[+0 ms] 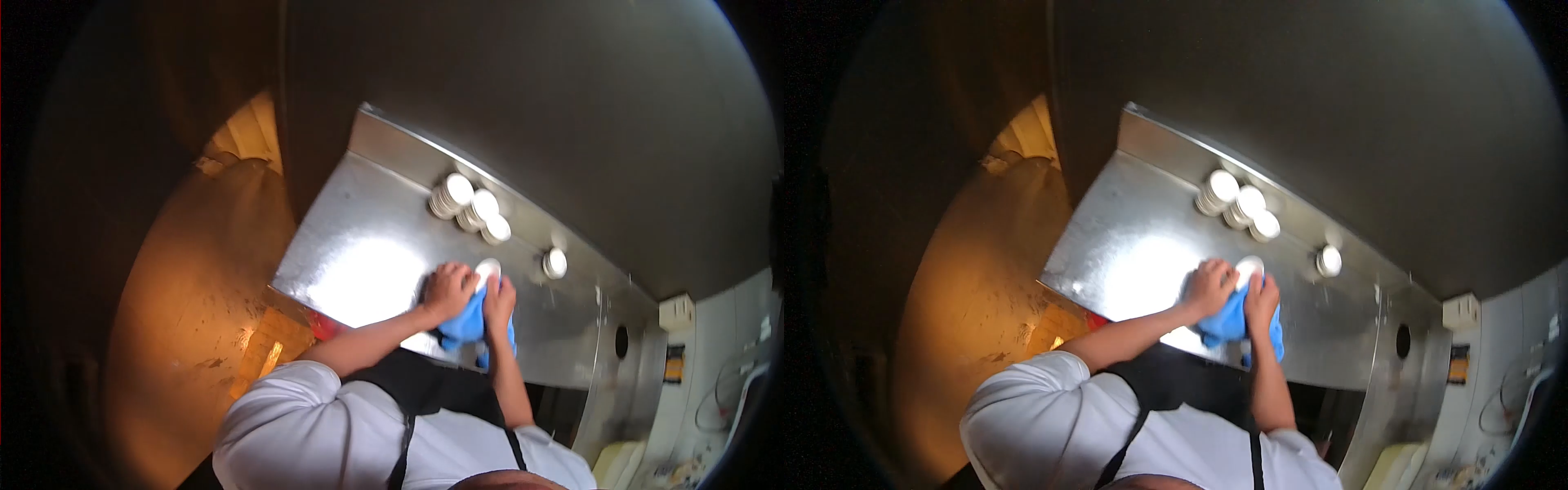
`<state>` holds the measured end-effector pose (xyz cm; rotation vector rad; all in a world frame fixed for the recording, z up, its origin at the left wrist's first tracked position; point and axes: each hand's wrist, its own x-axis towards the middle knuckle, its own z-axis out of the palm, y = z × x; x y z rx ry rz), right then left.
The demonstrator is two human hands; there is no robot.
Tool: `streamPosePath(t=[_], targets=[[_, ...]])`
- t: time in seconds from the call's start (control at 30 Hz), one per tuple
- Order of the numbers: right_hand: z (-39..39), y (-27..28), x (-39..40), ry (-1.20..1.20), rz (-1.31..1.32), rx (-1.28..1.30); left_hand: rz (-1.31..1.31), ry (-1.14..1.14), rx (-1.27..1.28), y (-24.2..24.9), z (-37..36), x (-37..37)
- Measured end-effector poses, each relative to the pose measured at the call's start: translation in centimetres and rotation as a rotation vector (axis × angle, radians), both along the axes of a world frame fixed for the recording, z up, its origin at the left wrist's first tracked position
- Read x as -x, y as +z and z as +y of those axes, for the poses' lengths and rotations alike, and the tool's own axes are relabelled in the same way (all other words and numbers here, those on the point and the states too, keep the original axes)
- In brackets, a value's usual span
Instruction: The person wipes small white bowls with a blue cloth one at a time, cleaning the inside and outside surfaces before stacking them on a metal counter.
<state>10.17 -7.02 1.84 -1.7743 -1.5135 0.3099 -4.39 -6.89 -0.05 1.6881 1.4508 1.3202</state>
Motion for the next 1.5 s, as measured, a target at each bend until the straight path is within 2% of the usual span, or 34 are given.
streamPosePath(t=[0.07, 0.17, 0.2, 0.23, 0.27, 0.33, 0.4, 0.43, 0.53, 0.63, 0.73, 0.83, 0.93, 1.03, 1.13, 1.17, 1.23, 1.37, 1.47, 1.5], targets=[[1.6, 2.7, -1.2, -0.050, -0.026, 0.000, -0.121, -0.067, 0.051, -0.6, 0.1, 0.0], [5.8, 3.4, -5.8, -0.145, 0.004, -0.112, -0.121, -0.130, 0.070, -3.7, 0.5, 1.0], [7.8, 2.6, -7.9, -0.199, -0.055, -0.104, -0.085, -0.132, 0.083, -3.7, 0.3, 1.7], [9.0, 3.5, -8.5, -0.189, -0.038, -0.016, -0.102, -0.163, 0.078, -3.5, 0.0, 2.1], [11.5, 1.9, -10.8, -0.131, -0.110, 0.059, -0.117, -0.185, 0.070, -3.3, -0.2, 2.4], [12.8, 2.2, -9.2, -0.189, -0.056, 0.095, -0.048, -0.221, -0.018, -3.9, -0.2, 2.2], [14.1, 2.4, -8.8, -0.136, -0.182, 0.232, 0.035, -0.208, -0.074, -3.7, -0.3, 2.1], [14.8, 2.3, -8.7, -0.107, -0.248, 0.302, 0.022, -0.209, -0.069, -3.6, -0.1, 2.1], [16.1, 1.0, -8.2, -0.106, -0.378, 0.288, -0.026, -0.208, -0.026, -3.6, -0.3, 2.3], [16.2, 0.9, -7.5, -0.127, -0.321, 0.302, -0.075, -0.199, 0.027, -3.2, -0.3, 2.2], [15.2, -0.3, -8.0, -0.203, -0.005, 0.036, -0.064, -0.202, 0.042, -3.1, -0.6, 2.2], [14.9, -5.2, -12.9, -0.109, 0.518, 0.067, -0.072, -0.200, 0.036, -3.2, -0.5, 2.2], [9.3, -3.0, -14.3, 0.150, 1.430, 0.171, -0.108, -0.213, 0.081, -3.5, -0.3, 2.1], [3.6, -0.1, -17.9, 0.269, 1.831, -0.142, -0.186, -0.148, 0.150, -3.8, 0.2, 1.2], [0.5, -0.2, -20.7, 0.218, 1.679, -0.168, -0.309, -0.104, 0.262, -2.8, 2.0, -1.3], [0.3, -2.7, -22.5, 0.275, 1.770, 0.126, -0.349, -0.148, 0.257, -2.3, 3.1, -3.0], [-1.4, -2.5, -20.9, 0.154, 1.770, 0.329, -0.339, -0.249, 0.215, -0.4, 5.5, -7.1], [-3.7, -3.9, -21.9, 0.071, 1.639, 0.262, -0.103, -0.510, 0.220, 2.3, 10.8, -17.5], [-5.6, -0.3, -26.3, -0.017, 1.784, 0.132, -0.287, -0.456, 0.661, 1.6, 14.8, -26.1], [-6.3, -0.2, -28.5, -0.035, 1.813, 0.054, -0.230, -0.386, 0.710, 0.0, 16.3, -28.3]])
